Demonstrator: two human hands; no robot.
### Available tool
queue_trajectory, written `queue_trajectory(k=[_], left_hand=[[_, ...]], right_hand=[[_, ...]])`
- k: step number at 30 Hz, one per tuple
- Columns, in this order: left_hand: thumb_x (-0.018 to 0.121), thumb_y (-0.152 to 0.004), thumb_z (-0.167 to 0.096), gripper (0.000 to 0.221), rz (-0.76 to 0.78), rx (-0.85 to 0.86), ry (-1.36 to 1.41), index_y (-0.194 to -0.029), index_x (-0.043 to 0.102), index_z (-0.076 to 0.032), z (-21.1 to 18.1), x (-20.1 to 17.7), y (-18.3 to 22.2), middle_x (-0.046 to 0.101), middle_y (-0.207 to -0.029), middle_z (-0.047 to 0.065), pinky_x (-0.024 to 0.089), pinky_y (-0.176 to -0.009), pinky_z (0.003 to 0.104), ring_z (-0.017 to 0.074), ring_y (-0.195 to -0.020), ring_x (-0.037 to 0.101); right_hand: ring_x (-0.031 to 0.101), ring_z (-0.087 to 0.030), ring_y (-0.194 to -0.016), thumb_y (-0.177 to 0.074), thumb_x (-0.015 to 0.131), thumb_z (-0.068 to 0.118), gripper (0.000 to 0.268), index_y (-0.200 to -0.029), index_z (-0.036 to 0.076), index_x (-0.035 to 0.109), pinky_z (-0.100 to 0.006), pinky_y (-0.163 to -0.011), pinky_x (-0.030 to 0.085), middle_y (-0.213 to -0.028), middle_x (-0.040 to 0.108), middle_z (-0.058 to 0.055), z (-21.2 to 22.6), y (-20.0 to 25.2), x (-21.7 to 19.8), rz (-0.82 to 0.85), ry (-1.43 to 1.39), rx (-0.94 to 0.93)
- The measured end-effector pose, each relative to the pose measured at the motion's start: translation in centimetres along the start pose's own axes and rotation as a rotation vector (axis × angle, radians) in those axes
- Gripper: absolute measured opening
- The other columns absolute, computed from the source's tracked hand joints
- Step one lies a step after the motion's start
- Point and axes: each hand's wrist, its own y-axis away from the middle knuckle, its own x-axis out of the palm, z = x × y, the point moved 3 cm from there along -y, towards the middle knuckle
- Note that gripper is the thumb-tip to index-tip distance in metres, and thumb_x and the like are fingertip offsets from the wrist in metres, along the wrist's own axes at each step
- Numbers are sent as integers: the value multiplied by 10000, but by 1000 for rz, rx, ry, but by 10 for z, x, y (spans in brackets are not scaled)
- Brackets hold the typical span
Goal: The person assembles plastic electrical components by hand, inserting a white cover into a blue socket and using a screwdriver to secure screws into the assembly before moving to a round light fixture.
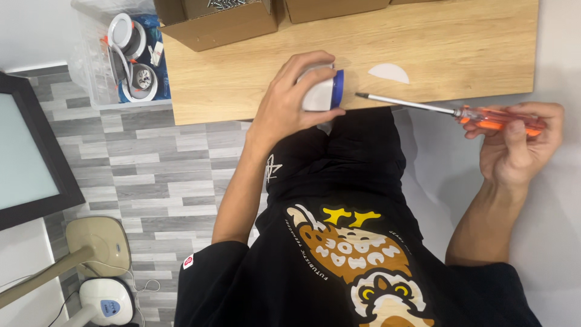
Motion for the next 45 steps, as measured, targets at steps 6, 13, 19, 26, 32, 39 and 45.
queue_trajectory(k=[6, 13, 19, 26, 32, 39, 45], left_hand=[[1032, -995, -153, 488, -38, 37, 23, -1251, 636, -26, -2, 4, 10, 542, -1525, 240, 553, -1203, 596, 451, -1410, 590], [934, -1034, -228, 368, -59, 45, 28, -1202, 655, -57, -13, 3, 10, 620, -1458, 175, 548, -1152, 553, 409, -1321, 592], [905, -1060, -212, 319, -26, 25, 18, -1224, 664, -84, -14, 2, 9, 610, -1446, 137, 540, -1141, 534, 390, -1297, 572], [874, -1082, -197, 248, -7, 8, 17, -1259, 726, -107, -12, 4, 11, 580, -1466, 135, 534, -1150, 540, 397, -1293, 547], [854, -1088, -197, 224, 0, 7, 13, -1271, 746, -127, -12, 4, 11, 583, -1443, 136, 536, -1143, 547, 396, -1282, 555], [823, -1099, -197, 200, 13, 3, 33, -1273, 750, -131, -11, 5, 10, 573, -1443, 127, 520, -1150, 551, 390, -1282, 531], [818, -1101, -190, 201, 11, 9, 40, -1282, 750, -134, -10, 5, 10, 568, -1437, 129, 516, -1156, 556, 392, -1287, 518]], right_hand=[[726, -515, -906, -1211, 638, 268, 310, -1294, 41, 445, -477, -692, 629, -1148, 657, -350, -3, 0, 9, 98, 38, -51], [747, -564, -958, -1209, 623, 268, 288, -1290, 59, 442, -485, -712, 631, -1165, 669, -353, 0, -3, 26, 157, 39, -44], [746, -569, -972, -1218, 603, 230, 258, -1289, 43, 440, -486, -734, 642, -1206, 667, -375, -3, -3, 26, 183, 43, -35], [772, -560, -1001, -1228, 619, 267, 298, -1277, 21, 458, -426, -672, 649, -1058, 650, -327, 6, -5, 34, 166, 42, 29], [650, -335, -581, -1191, 643, 415, 467, -1096, -34, 556, -336, -432, 462, -886, 661, -289, 4, -6, 31, 169, 98, 172], [649, -322, -608, -1139, 689, 172, 282, -1189, -92, 605, -335, -540, 550, -1068, 695, -352, -6, -8, 16, 243, 83, 137], [781, -435, -934, -1035, 763, 18, 341, -1334, -44, 611, -413, -766, 683, -1231, 705, -264, -15, -7, 6, 328, 130, 3]])
